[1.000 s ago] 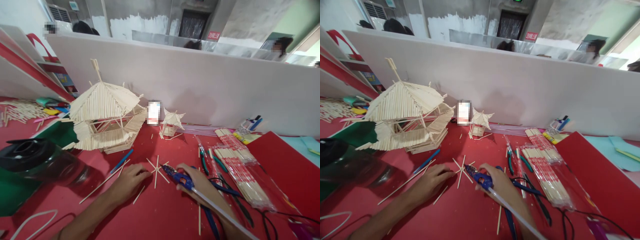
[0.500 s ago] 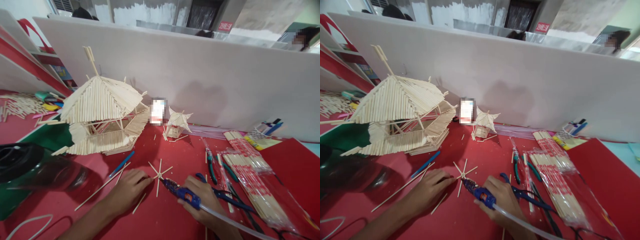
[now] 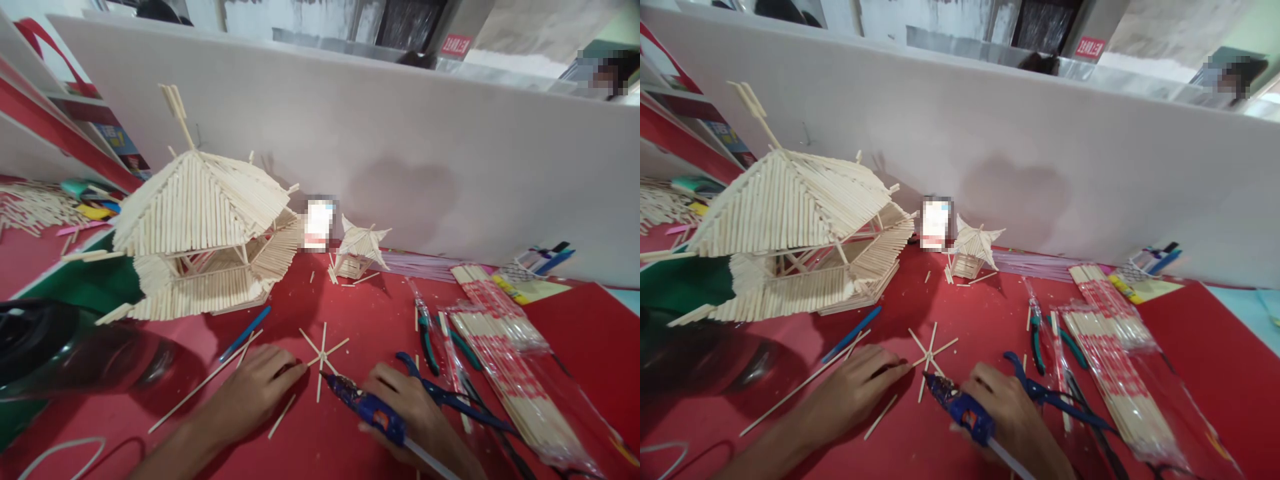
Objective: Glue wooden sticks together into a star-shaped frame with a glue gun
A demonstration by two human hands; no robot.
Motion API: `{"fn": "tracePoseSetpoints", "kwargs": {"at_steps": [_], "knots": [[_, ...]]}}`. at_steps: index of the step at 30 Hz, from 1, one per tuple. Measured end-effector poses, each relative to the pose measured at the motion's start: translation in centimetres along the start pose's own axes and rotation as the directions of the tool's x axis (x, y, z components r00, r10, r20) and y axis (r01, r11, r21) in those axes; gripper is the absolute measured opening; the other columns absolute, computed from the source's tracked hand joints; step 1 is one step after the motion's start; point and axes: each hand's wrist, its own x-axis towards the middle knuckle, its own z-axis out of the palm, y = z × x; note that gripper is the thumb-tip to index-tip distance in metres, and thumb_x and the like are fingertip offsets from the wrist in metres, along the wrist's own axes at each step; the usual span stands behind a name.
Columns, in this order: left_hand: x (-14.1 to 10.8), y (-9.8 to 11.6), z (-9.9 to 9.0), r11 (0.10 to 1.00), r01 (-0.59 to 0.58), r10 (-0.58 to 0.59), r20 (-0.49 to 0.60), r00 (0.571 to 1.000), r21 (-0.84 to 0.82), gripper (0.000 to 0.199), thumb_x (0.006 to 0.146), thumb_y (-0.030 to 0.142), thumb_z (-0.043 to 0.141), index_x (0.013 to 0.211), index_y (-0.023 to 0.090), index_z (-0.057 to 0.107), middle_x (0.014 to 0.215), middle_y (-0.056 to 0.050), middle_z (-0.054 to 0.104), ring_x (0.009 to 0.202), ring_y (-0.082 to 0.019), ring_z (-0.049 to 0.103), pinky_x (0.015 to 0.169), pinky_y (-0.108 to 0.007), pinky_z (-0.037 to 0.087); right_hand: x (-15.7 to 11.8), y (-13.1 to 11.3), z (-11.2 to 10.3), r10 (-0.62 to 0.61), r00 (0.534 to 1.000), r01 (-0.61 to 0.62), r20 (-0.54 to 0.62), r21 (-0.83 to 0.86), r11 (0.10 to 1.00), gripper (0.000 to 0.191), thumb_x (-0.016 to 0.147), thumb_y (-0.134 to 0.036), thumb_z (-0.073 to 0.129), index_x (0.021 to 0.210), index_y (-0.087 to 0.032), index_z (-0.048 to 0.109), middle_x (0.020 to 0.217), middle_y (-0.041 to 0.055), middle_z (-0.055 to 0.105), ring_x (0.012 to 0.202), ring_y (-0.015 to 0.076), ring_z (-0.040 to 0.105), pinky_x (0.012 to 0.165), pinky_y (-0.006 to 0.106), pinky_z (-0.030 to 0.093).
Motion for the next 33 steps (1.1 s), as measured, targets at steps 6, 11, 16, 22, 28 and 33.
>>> {"fn": "tracePoseSetpoints", "kwargs": {"at_steps": [6, 11, 16, 22, 28, 33], "knots": [[-0.36, -0.03, -0.11, 1.0, -0.005, 0.004, 0.02, 1.0, 0.016, 0.025, 0.103, 0.016, 0.042, 0.116, 0.016, 0.063, 0.093, -0.006, 0.065, 0.081, -0.02, 0.058, 0.073, -0.032, 0.046, -0.17, 0.19, 0.18, -0.076, 0.989, 0.052, -0.129, -0.181, 0.982, 0.038, 0.101, -0.045, 0.047, 0.072, -0.021, 0.05, 0.069, -0.0006, 0.052, 0.058, 0.0135, 0.05, 0.054, 0.029, 0.026], [-0.58, -0.22, 0.18, 1.0, 0.004, -0.004, 0.031, 1.0, -0.009, 0.026, 0.104, 0.017, 0.04, 0.115, 0.017, 0.063, 0.094, -0.007, 0.065, 0.082, -0.02, 0.058, 0.074, -0.033, 0.045, 0.22, 0.16, 0.1, -0.117, 0.982, 0.076, -0.148, -0.257, 0.963, 0.037, 0.102, -0.039, 0.047, 0.07, -0.021, 0.049, 0.067, -0.0002, 0.049, 0.059, 0.0144, 0.046, 0.054, 0.03, 0.024], [-0.56, -0.15, 0.3, 1.0, -0.001, 0.001, 0.016, 1.0, -0.021, 0.023, 0.102, 0.015, 0.044, 0.114, 0.017, 0.064, 0.095, -0.006, 0.065, 0.081, -0.019, 0.057, 0.074, -0.032, 0.045, 0.42, 0.13, 0.4, -0.13, 0.98, 0.078, -0.153, -0.307, 0.949, 0.038, 0.103, -0.035, 0.044, 0.069, -0.021, 0.049, 0.067, 0.0005, 0.048, 0.06, 0.0153, 0.043, 0.055, 0.031, 0.022], [-0.43, -0.08, 0.2, 1.0, -0.008, 0.009, 0.041, 0.999, -0.016, 0.021, 0.102, 0.014, 0.044, 0.112, 0.016, 0.063, 0.094, -0.006, 0.065, 0.081, -0.02, 0.057, 0.074, -0.033, 0.044, 0.62, 0.03, 0.45, -0.151, 0.98, 0.106, -0.128, -0.303, 0.947, 0.036, 0.102, -0.028, 0.043, 0.068, -0.02, 0.05, 0.066, 0.0007, 0.048, 0.06, 0.0153, 0.042, 0.056, 0.032, 0.023], [-0.5, -0.11, 0.25, 1.0, 0.006, -0.005, 0.036, 0.999, -0.011, 0.02, 0.1, 0.013, 0.048, 0.111, 0.018, 0.064, 0.093, -0.005, 0.065, 0.081, -0.019, 0.057, 0.074, -0.031, 0.046, 0.68, 0.06, 0.59, -0.148, 0.978, 0.097, -0.144, -0.315, 0.944, 0.038, 0.102, -0.03, 0.045, 0.066, -0.02, 0.05, 0.065, 0.0003, 0.048, 0.059, 0.0149, 0.04, 0.055, 0.031, 0.024], [-0.55, -0.18, 0.31, 1.0, 0.013, -0.012, 0.046, 0.999, -0.021, 0.02, 0.099, 0.011, 0.049, 0.111, 0.018, 0.064, 0.094, -0.005, 0.065, 0.082, -0.019, 0.057, 0.074, -0.032, 0.045, 0.62, 0.11, 0.59, -0.144, 0.979, 0.088, -0.146, -0.336, 0.938, 0.034, 0.1, -0.026, 0.045, 0.067, -0.02, 0.051, 0.066, 0.0008, 0.048, 0.06, 0.0154, 0.041, 0.056, 0.031, 0.024]]}}
